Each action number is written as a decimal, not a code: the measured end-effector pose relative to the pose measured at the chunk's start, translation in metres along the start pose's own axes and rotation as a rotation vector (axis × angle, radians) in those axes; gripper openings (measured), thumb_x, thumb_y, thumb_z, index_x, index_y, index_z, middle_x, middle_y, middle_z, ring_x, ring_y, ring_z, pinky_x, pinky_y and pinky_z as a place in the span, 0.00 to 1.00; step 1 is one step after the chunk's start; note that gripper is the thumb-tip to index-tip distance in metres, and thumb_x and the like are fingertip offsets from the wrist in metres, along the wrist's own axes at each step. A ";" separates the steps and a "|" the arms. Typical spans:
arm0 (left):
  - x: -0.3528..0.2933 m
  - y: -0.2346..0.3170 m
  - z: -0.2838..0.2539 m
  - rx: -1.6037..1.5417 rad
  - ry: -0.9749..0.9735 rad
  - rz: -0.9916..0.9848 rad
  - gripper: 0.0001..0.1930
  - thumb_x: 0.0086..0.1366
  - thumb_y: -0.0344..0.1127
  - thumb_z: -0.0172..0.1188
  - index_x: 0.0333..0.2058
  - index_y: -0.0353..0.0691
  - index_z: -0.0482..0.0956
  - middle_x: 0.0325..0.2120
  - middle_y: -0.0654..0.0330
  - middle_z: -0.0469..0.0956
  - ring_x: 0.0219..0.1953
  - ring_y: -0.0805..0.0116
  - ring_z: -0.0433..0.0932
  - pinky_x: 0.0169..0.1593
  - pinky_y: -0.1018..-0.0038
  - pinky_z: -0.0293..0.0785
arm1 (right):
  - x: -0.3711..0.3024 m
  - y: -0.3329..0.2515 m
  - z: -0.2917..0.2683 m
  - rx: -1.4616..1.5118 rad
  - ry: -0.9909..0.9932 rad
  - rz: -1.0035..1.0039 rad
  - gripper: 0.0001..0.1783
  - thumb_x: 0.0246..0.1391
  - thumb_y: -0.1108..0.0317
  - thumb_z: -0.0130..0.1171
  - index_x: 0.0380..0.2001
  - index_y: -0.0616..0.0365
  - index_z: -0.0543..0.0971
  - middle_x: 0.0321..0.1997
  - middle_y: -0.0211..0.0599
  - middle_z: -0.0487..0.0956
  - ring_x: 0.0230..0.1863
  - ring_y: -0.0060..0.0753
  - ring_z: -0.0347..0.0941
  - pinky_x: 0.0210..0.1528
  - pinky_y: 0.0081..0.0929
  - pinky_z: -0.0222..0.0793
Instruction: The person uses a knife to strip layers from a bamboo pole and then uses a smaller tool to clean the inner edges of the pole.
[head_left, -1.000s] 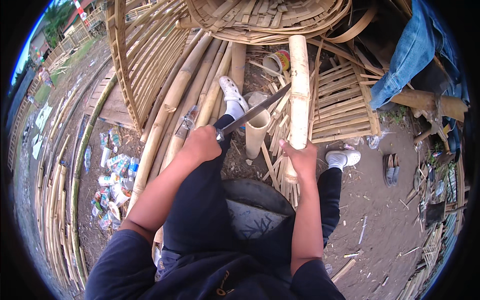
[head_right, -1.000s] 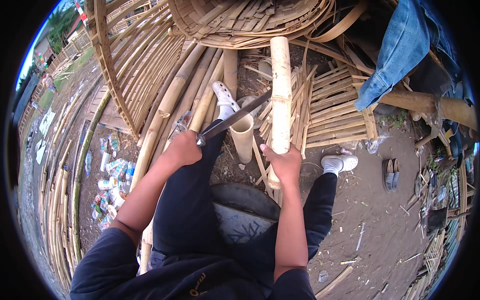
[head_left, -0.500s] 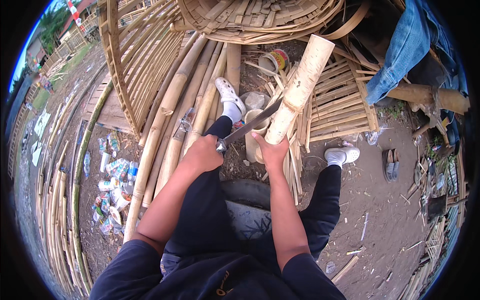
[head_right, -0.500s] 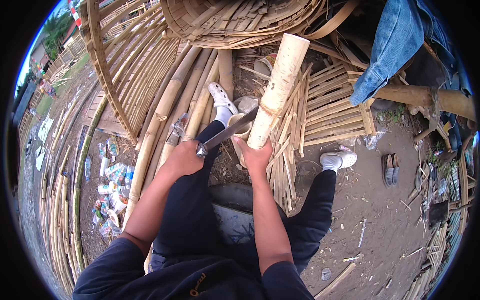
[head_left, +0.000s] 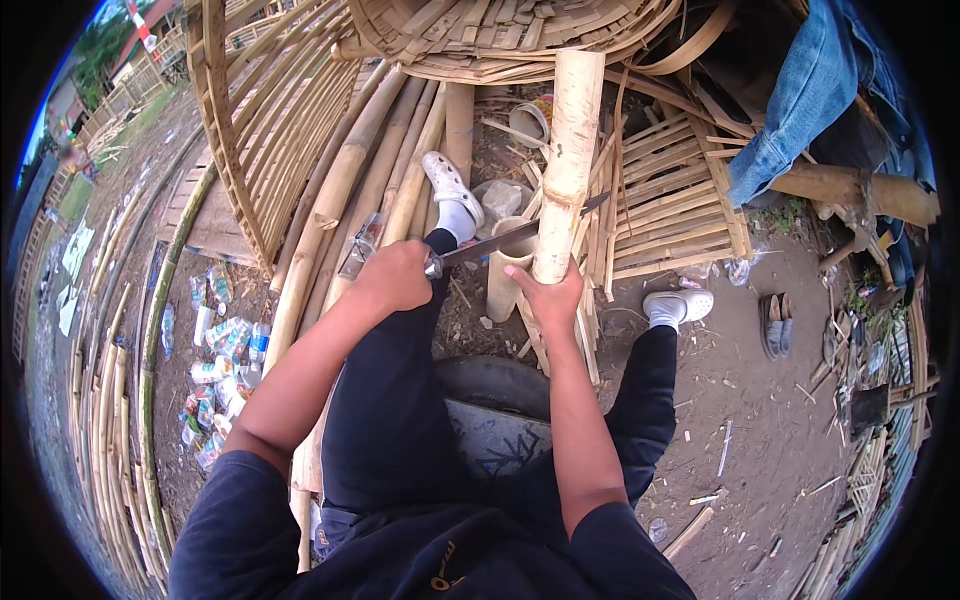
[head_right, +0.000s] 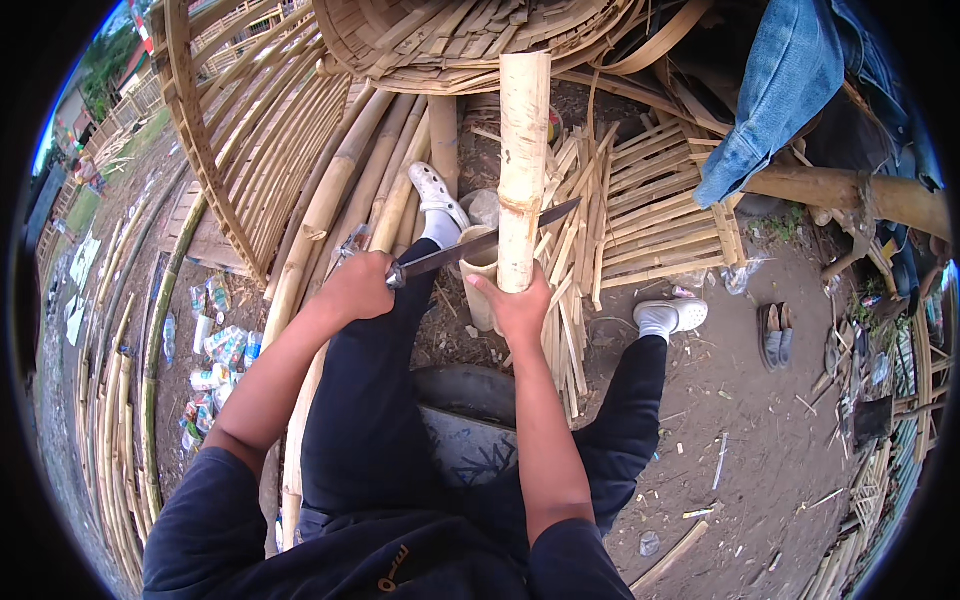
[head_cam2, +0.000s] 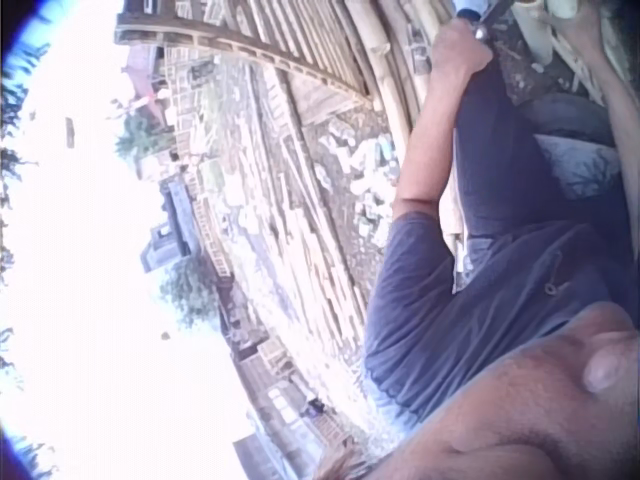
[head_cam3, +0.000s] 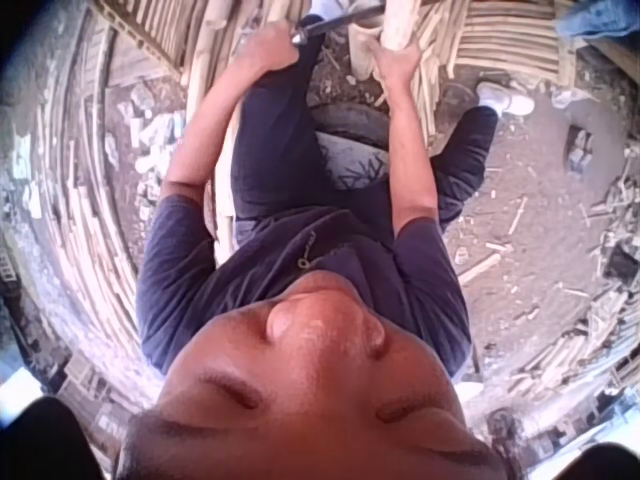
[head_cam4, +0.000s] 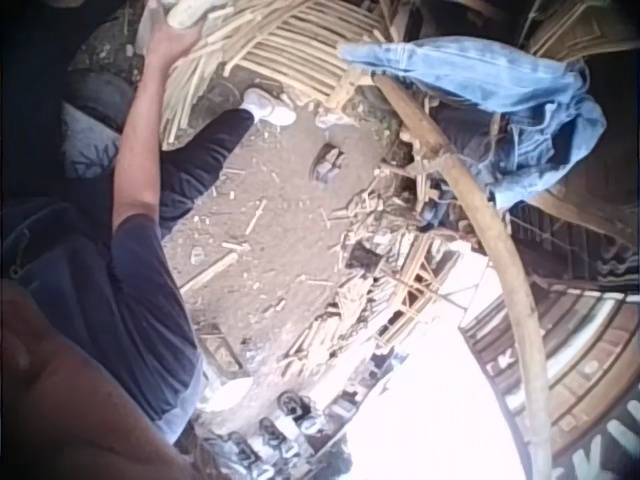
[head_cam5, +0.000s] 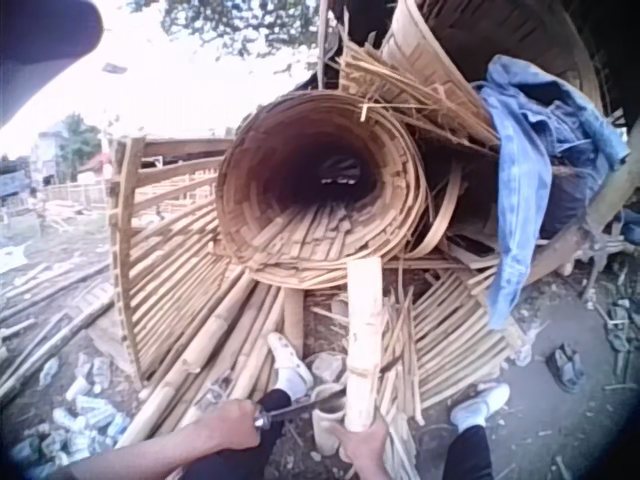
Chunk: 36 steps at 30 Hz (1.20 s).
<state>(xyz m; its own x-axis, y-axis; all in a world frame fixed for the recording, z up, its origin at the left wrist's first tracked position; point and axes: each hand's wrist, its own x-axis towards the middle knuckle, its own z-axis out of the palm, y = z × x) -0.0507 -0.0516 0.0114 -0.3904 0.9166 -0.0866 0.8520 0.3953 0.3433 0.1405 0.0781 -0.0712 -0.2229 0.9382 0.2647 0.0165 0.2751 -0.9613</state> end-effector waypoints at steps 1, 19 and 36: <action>0.001 0.000 0.000 0.011 -0.005 0.017 0.13 0.50 0.27 0.52 0.34 0.33 0.81 0.33 0.38 0.79 0.40 0.41 0.79 0.47 0.55 0.75 | -0.001 -0.001 0.000 -0.007 0.013 -0.009 0.27 0.33 0.67 0.81 0.36 0.63 0.76 0.32 0.33 0.80 0.34 0.24 0.75 0.39 0.27 0.73; 0.009 -0.011 -0.011 -0.093 0.070 0.208 0.08 0.47 0.25 0.56 0.29 0.35 0.79 0.24 0.41 0.78 0.34 0.42 0.78 0.41 0.54 0.73 | 0.003 0.011 -0.008 0.035 0.032 0.050 0.27 0.32 0.63 0.81 0.34 0.62 0.78 0.32 0.34 0.81 0.33 0.24 0.75 0.39 0.28 0.73; 0.019 -0.005 -0.008 -0.057 -0.002 0.084 0.08 0.47 0.25 0.53 0.28 0.33 0.79 0.24 0.38 0.77 0.35 0.40 0.79 0.42 0.53 0.73 | 0.007 -0.019 -0.025 -0.140 0.007 0.019 0.21 0.39 0.67 0.75 0.35 0.65 0.78 0.31 0.39 0.82 0.32 0.28 0.78 0.38 0.29 0.73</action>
<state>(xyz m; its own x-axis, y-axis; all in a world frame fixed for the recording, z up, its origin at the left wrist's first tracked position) -0.0652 -0.0366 0.0160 -0.3175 0.9465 -0.0572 0.8605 0.3129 0.4020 0.1630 0.0846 -0.0494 -0.2143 0.9450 0.2472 0.1571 0.2831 -0.9461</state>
